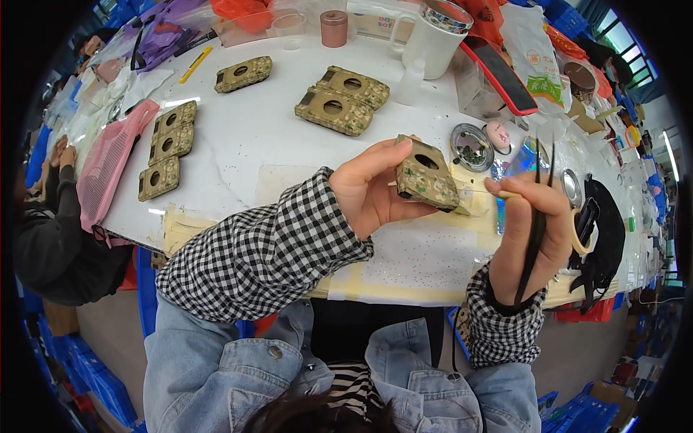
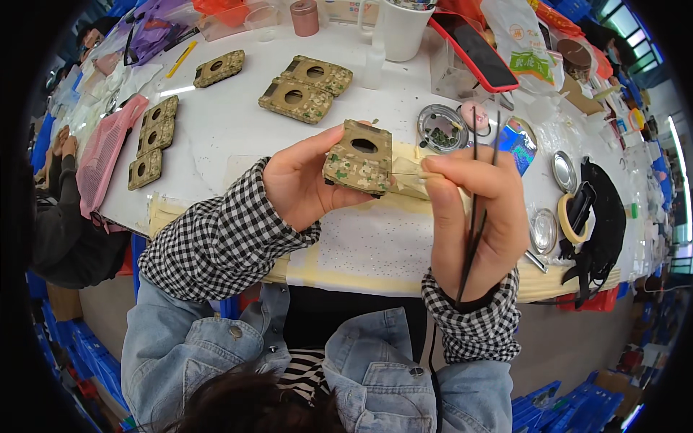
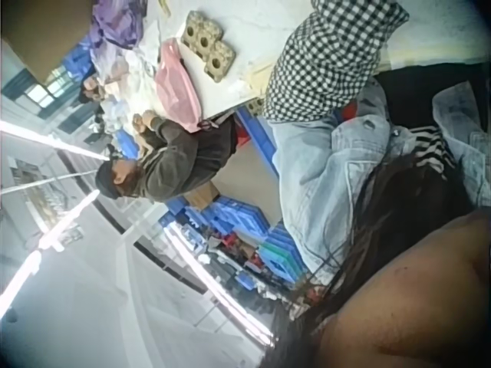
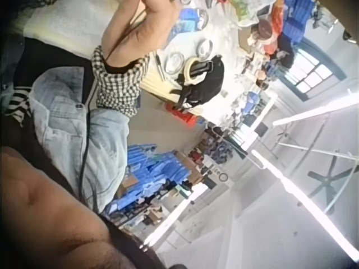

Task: Applying paint and detailing to plastic model tank hulls using a paintbrush at a workbench.

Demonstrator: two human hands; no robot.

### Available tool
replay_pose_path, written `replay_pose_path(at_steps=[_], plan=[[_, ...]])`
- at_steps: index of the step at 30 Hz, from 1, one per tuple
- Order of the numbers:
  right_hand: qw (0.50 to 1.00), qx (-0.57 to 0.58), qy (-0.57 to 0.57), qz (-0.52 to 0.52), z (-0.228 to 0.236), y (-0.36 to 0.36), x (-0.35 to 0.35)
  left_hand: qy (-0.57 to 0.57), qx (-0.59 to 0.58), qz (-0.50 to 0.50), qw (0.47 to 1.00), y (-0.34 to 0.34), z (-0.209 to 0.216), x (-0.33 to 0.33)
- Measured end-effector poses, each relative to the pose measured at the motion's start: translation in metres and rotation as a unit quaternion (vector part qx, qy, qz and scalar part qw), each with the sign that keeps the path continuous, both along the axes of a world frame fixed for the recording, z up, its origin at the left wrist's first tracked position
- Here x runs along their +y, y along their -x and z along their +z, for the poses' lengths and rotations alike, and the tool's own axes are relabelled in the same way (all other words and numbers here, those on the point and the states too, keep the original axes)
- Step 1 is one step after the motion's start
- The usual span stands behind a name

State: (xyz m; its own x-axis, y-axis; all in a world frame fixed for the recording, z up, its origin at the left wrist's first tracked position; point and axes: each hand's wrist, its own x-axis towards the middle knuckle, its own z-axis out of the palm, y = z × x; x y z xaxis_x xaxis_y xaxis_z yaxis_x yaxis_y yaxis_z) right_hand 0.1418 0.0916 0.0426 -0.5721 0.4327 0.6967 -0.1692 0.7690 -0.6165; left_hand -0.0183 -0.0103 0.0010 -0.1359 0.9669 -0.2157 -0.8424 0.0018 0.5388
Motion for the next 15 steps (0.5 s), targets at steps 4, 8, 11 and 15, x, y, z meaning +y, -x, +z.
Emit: replay_pose_path(at_steps=[4, 8, 11, 15], plan=[[0.997, -0.021, 0.072, 0.036, -0.012, 0.012, 0.001, 0.009, 0.006, -0.001, 1.000, -0.001, 0.002, 0.000], [0.995, -0.028, 0.087, 0.049, -0.016, 0.014, 0.003, 0.020, 0.012, 0.003, 1.000, -0.002, 0.003, -0.002], [0.992, -0.015, 0.114, 0.047, -0.016, 0.015, 0.001, 0.022, 0.013, 0.004, 1.000, -0.002, 0.004, -0.001], [0.991, -0.020, 0.121, 0.048, -0.017, 0.014, 0.001, 0.015, 0.013, 0.003, 1.000, -0.002, 0.003, -0.001]])
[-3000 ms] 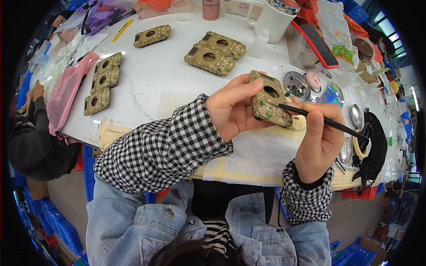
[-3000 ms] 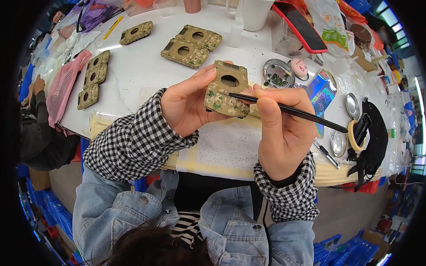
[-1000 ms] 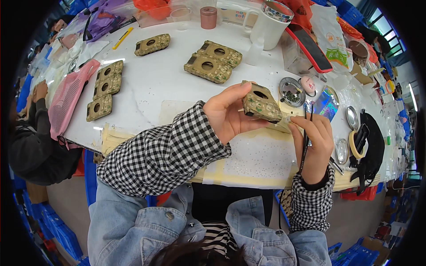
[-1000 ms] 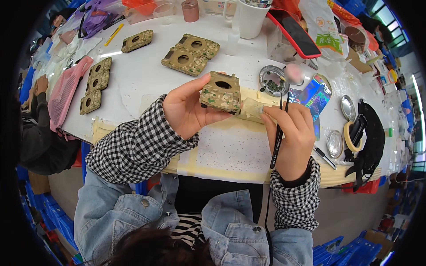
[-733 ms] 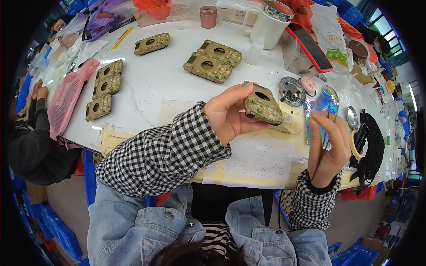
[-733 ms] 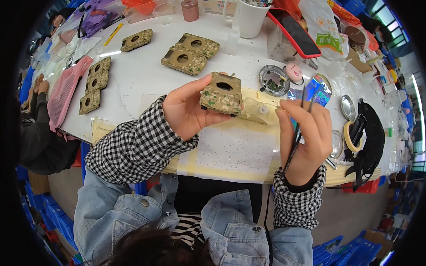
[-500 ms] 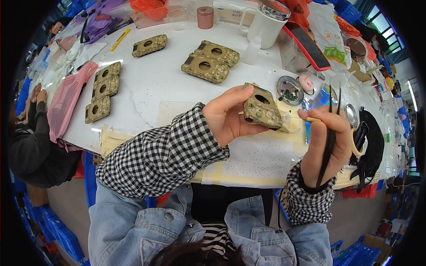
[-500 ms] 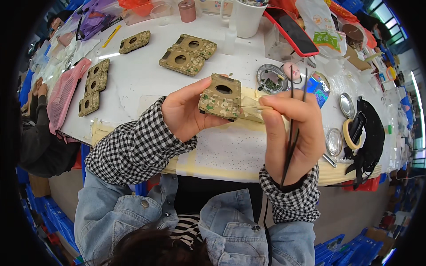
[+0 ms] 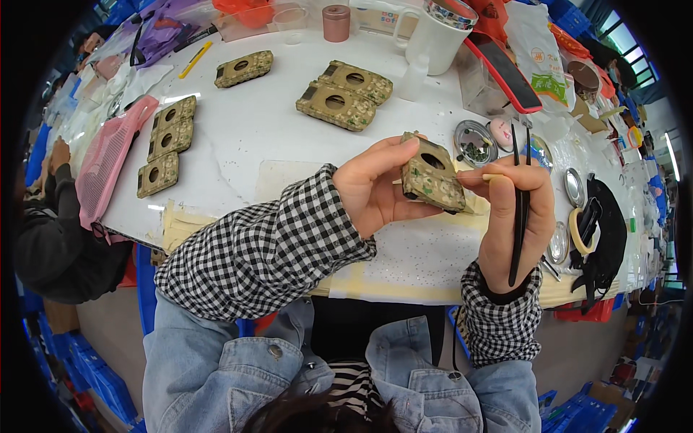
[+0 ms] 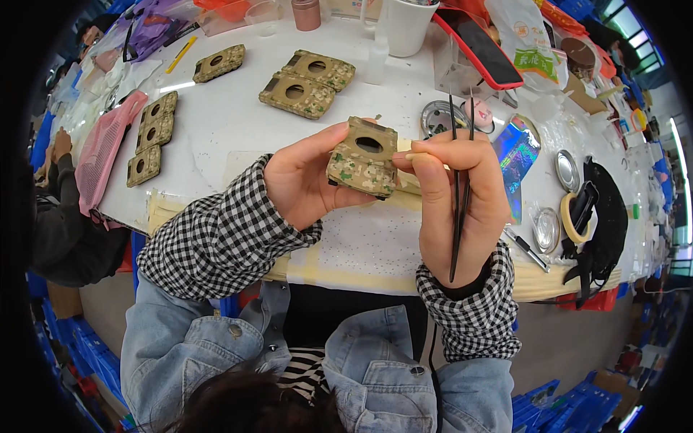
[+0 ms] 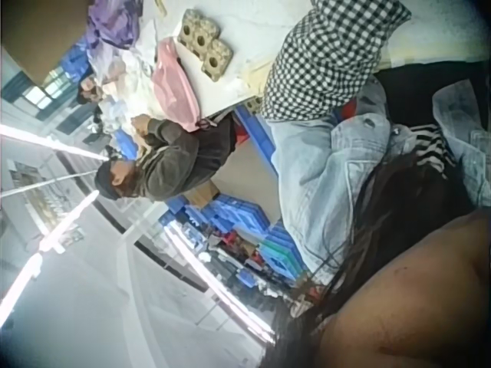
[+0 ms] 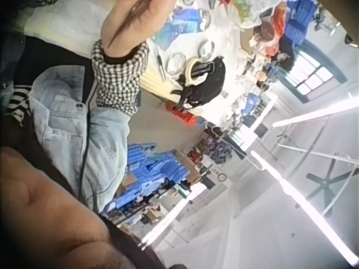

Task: Applying paint and detailing to plastic model tank hulls using a paintbrush at a workbench.

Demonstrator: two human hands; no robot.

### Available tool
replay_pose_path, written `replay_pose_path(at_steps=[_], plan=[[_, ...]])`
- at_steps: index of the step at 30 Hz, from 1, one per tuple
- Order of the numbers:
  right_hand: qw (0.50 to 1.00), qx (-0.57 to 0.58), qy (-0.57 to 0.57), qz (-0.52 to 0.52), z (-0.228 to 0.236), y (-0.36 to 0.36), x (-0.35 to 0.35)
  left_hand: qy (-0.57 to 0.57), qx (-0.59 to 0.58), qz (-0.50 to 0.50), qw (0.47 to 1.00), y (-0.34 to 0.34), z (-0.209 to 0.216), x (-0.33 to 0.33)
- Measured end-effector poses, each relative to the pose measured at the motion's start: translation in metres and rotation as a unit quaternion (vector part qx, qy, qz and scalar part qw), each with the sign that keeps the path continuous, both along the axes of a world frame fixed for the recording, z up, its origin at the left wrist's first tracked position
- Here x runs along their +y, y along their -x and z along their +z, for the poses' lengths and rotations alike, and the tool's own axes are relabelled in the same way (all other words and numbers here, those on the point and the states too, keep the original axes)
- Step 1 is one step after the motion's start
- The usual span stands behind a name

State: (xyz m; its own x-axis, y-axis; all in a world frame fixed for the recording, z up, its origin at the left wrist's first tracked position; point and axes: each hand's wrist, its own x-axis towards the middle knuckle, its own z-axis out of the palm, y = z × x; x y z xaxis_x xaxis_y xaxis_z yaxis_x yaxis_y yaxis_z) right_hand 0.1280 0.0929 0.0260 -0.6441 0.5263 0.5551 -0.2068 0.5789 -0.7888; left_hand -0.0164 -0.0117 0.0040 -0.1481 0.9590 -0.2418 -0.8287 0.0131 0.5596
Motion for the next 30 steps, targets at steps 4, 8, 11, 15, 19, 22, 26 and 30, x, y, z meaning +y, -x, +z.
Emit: replay_pose_path(at_steps=[4, 8, 11, 15, 19, 22, 26, 30], plan=[[1.000, 0.004, -0.005, -0.003, 0.001, 0.002, -0.002, -0.004, 0.002, -0.002, 1.000, 0.000, -0.001, 0.000], [1.000, 0.002, -0.002, -0.003, 0.001, 0.001, -0.002, 0.000, 0.004, 0.002, 1.000, -0.001, 0.000, 0.001], [1.000, 0.009, 0.009, 0.000, 0.001, 0.002, -0.003, 0.001, 0.005, 0.003, 1.000, -0.001, 0.000, 0.001], [1.000, 0.008, 0.004, 0.005, -0.001, 0.001, 0.001, 0.002, 0.004, 0.003, 1.000, -0.001, 0.000, 0.001], [0.994, 0.068, 0.081, -0.032, 0.003, -0.002, -0.001, 0.004, 0.003, 0.003, 1.000, 0.000, 0.001, 0.001], [0.994, 0.032, 0.000, -0.105, 0.001, -0.015, 0.009, -0.003, 0.003, 0.014, 1.000, 0.001, -0.001, 0.001], [0.961, -0.086, -0.203, -0.167, -0.008, -0.028, 0.025, -0.003, 0.002, 0.024, 1.000, 0.001, 0.001, 0.002], [0.931, -0.129, -0.292, -0.178, -0.014, -0.021, 0.028, -0.014, 0.014, 0.036, 0.999, 0.003, -0.005, 0.003]])
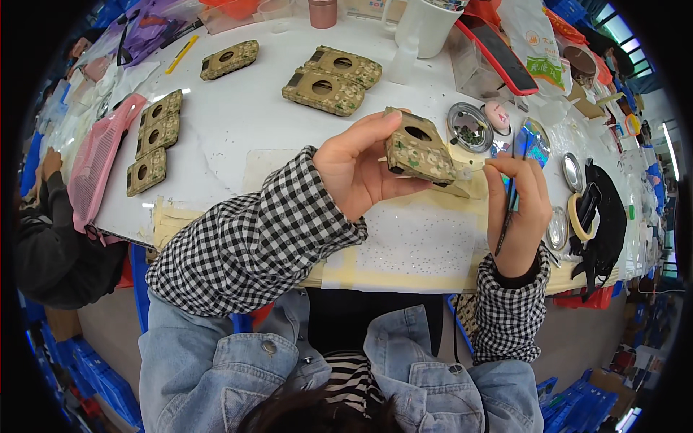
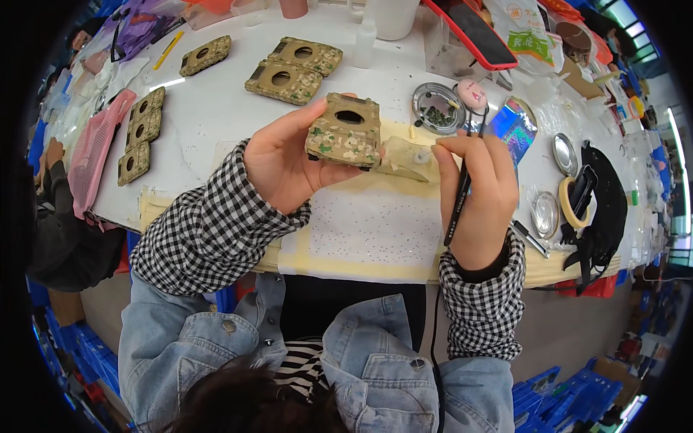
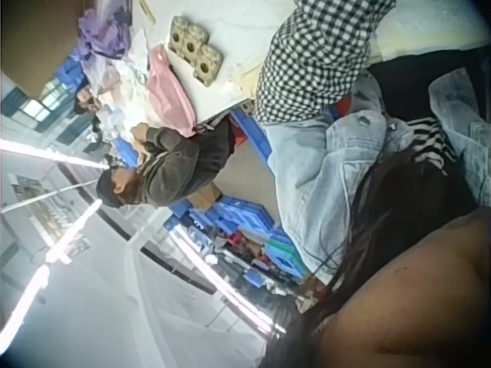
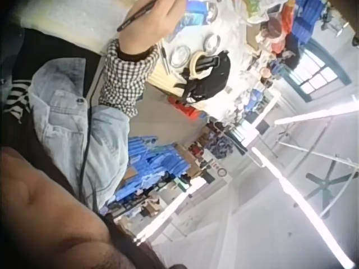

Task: Applying paint and detailing to plastic model tank hulls using a paintbrush at a workbench.

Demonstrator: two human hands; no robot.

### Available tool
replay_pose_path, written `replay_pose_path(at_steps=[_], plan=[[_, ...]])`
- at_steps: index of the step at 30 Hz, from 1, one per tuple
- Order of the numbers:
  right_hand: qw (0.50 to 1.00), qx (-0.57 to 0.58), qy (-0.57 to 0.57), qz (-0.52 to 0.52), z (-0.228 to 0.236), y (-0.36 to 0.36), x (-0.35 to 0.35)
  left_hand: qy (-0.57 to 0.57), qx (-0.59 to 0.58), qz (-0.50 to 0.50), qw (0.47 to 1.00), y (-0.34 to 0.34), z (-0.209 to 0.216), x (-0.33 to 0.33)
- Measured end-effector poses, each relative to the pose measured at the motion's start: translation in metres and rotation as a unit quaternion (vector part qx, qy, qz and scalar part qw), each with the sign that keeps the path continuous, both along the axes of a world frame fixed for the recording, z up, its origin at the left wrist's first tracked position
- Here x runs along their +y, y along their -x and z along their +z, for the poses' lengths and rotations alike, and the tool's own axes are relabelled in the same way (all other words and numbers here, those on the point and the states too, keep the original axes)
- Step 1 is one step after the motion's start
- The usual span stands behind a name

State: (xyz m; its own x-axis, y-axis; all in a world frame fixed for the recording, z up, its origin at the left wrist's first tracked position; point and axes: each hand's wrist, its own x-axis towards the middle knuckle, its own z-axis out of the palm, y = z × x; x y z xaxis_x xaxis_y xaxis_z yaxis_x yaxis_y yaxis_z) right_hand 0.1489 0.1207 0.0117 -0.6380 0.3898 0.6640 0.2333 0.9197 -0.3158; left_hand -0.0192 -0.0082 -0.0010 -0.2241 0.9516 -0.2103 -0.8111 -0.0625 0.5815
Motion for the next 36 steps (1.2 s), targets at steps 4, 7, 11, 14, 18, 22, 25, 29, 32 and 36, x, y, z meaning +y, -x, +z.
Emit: replay_pose_path(at_steps=[4, 7, 11, 14, 18, 22, 25, 29, 32, 36], plan=[[0.998, -0.057, 0.019, 0.020, 0.003, -0.008, 0.000, -0.015, 0.000, 0.007, 1.000, 0.001, -0.001, 0.000], [0.995, -0.026, 0.079, 0.045, 0.001, -0.027, 0.001, -0.025, 0.006, 0.000, 1.000, 0.001, -0.001, 0.001], [0.961, -0.006, 0.267, 0.074, 0.002, -0.057, -0.019, -0.013, 0.000, 0.011, 1.000, -0.001, -0.001, 0.000], [0.924, -0.054, 0.363, 0.108, -0.008, -0.076, -0.018, -0.025, 0.006, 0.008, 1.000, 0.000, -0.003, 0.000], [0.868, -0.044, 0.472, 0.151, -0.028, -0.086, -0.012, -0.043, 0.010, -0.002, 0.999, 0.002, -0.005, 0.001], [0.826, 0.003, 0.556, 0.095, -0.035, -0.084, -0.019, -0.044, 0.012, 0.000, 0.999, 0.001, -0.006, 0.002], [0.836, -0.004, 0.542, 0.088, -0.040, -0.085, -0.018, -0.048, 0.008, -0.005, 0.999, 0.001, -0.006, 0.002], [0.845, -0.019, 0.528, 0.086, -0.041, -0.087, -0.016, -0.045, 0.010, -0.001, 0.999, 0.000, -0.004, 0.001], [0.849, -0.019, 0.521, 0.085, -0.041, -0.087, -0.016, -0.046, 0.007, -0.001, 0.999, 0.000, -0.004, 0.002], [0.847, -0.008, 0.526, 0.083, -0.043, -0.087, -0.017, -0.049, 0.001, -0.004, 0.999, 0.001, -0.005, 0.001]])
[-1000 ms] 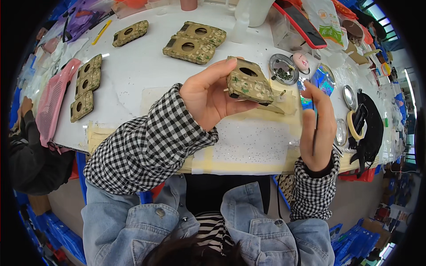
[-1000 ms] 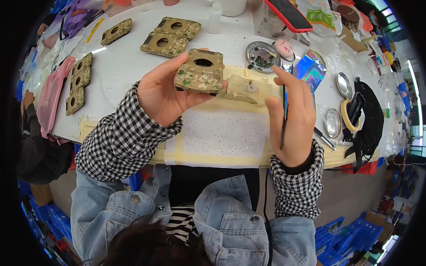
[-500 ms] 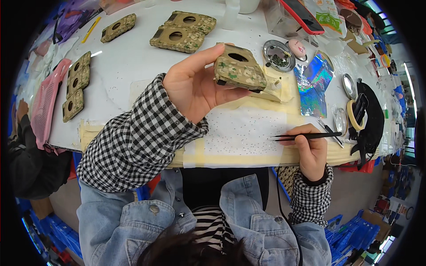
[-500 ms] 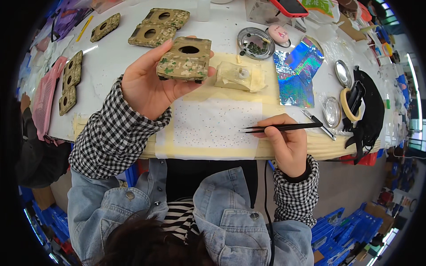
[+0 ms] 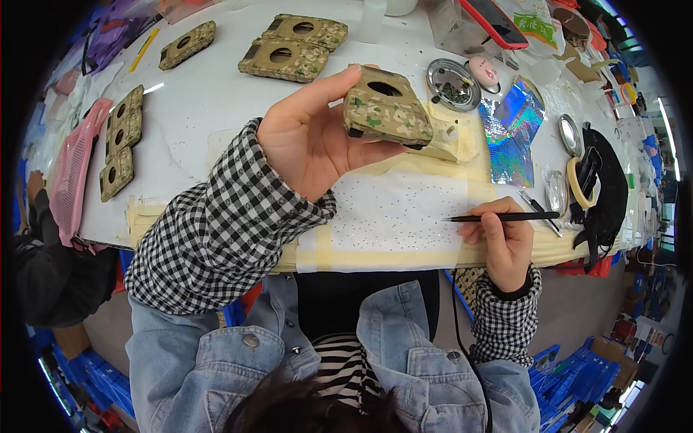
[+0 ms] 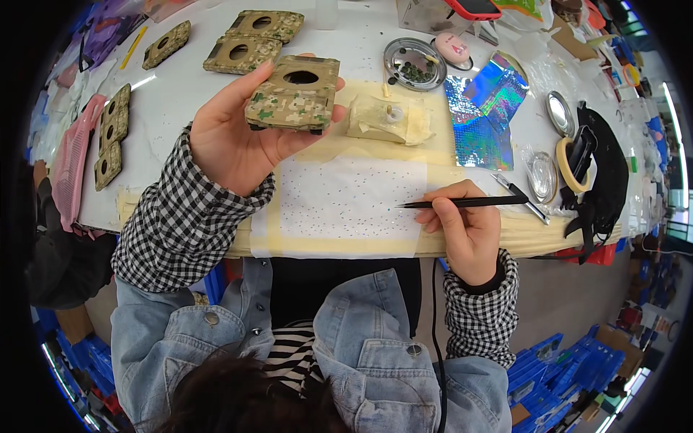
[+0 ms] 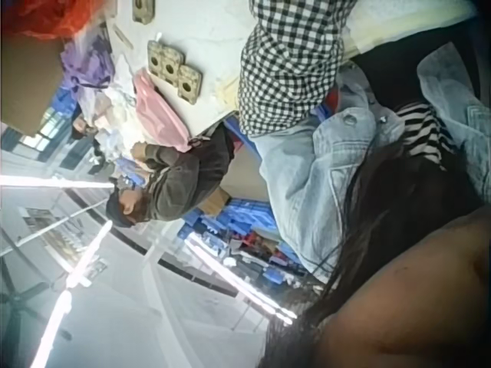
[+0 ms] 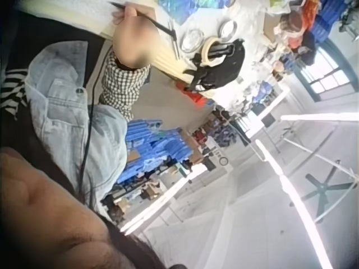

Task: Applying paint and detailing to plastic model tank hulls using a paintbrush at a workbench.

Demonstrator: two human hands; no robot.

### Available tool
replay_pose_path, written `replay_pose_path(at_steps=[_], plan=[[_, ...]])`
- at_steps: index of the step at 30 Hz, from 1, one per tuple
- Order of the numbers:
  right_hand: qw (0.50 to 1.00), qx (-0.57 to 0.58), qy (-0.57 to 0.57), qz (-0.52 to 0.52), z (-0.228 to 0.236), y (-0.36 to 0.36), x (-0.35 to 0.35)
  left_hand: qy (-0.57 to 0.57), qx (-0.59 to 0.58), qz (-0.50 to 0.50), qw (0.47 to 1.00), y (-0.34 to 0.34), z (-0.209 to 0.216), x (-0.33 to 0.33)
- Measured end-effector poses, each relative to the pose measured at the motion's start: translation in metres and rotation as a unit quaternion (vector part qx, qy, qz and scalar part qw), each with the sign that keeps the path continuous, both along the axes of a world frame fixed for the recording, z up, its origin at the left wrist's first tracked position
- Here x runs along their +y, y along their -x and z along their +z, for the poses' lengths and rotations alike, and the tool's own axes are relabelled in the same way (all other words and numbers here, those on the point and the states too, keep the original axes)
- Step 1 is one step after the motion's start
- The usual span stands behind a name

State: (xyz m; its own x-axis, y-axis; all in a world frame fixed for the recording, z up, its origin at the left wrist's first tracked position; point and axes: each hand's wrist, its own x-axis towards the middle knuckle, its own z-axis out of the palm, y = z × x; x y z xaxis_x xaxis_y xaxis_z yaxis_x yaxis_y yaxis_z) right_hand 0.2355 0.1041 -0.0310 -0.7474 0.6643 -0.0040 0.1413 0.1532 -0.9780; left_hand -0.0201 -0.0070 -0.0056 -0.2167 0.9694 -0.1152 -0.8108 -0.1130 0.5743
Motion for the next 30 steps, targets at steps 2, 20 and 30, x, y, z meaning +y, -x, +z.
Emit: replay_pose_path(at_steps=[2, 20, 30], plan=[[1.000, 0.000, -0.003, -0.001, 0.0005, 0.0007, -0.0002, 0.002, -0.001, 0.002, 1.000, -0.0005, 0.0002, 0.0002], [1.000, -0.011, -0.011, 0.000, 0.0006, 0.0001, 0.0003, -0.009, 0.003, -0.005, 1.000, 0.0006, -0.0017, 0.0005], [1.000, -0.011, 0.012, -0.019, 0.0017, 0.0041, 0.0018, -0.002, 0.013, 0.002, 1.000, -0.0007, -0.0012, 0.0002]])
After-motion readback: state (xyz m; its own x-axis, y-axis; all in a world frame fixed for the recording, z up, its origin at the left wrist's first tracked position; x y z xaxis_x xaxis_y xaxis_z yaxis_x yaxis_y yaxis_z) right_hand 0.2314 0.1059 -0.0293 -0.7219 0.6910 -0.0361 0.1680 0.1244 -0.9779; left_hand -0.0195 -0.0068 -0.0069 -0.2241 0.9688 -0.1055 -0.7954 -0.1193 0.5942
